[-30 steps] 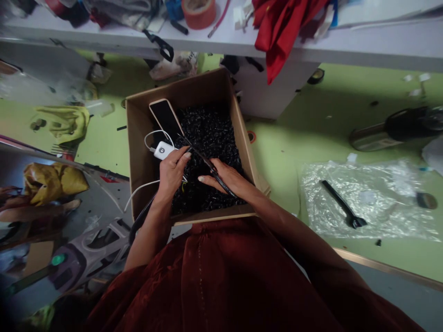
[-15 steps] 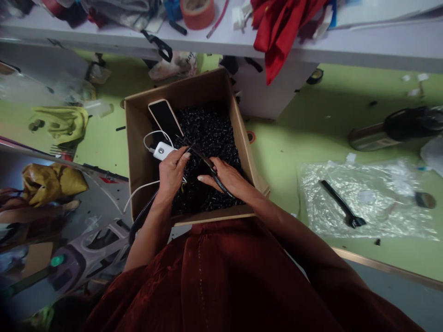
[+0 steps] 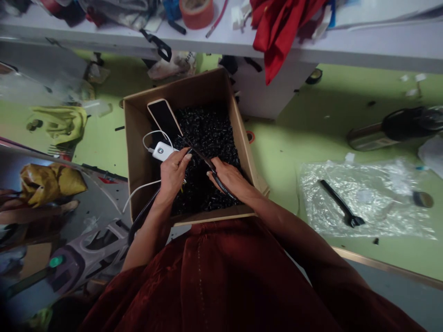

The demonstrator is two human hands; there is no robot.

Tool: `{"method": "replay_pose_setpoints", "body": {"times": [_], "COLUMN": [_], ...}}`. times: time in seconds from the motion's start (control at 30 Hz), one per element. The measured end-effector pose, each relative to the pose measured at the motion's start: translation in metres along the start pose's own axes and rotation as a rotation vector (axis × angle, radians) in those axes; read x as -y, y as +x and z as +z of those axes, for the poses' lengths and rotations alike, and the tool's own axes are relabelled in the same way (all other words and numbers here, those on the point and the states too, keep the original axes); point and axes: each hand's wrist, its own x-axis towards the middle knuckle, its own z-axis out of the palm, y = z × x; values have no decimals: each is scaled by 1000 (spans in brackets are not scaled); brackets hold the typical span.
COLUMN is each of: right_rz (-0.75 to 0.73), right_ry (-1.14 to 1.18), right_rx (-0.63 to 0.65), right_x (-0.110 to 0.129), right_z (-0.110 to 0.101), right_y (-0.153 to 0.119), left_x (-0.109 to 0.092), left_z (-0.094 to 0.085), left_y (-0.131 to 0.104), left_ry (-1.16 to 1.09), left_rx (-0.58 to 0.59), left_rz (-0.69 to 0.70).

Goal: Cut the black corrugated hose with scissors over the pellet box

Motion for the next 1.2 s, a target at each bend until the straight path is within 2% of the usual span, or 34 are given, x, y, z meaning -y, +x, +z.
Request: {"method": "replay_pose_setpoints", "body": {"times": [0.5, 0.93, 1.07, 1.2], "right_rz": [107, 153, 161, 168], "right_ry": [-136, -170, -160, -129], "right_rx": [-46, -70, -72, -79], "right_x": [-13, 4, 5, 7], "right_z": [13, -4, -5, -7], "right_y": [2, -1, -1, -2], "left_x": [4, 3, 3, 4], "left_z": [1, 2, 2, 1], "left_y": [2, 0, 0, 0], "left_ry": [-68, -177, -139, -6], "left_rx": [25, 49, 71, 56], "left_rz": [-43, -150, -121, -21]}}
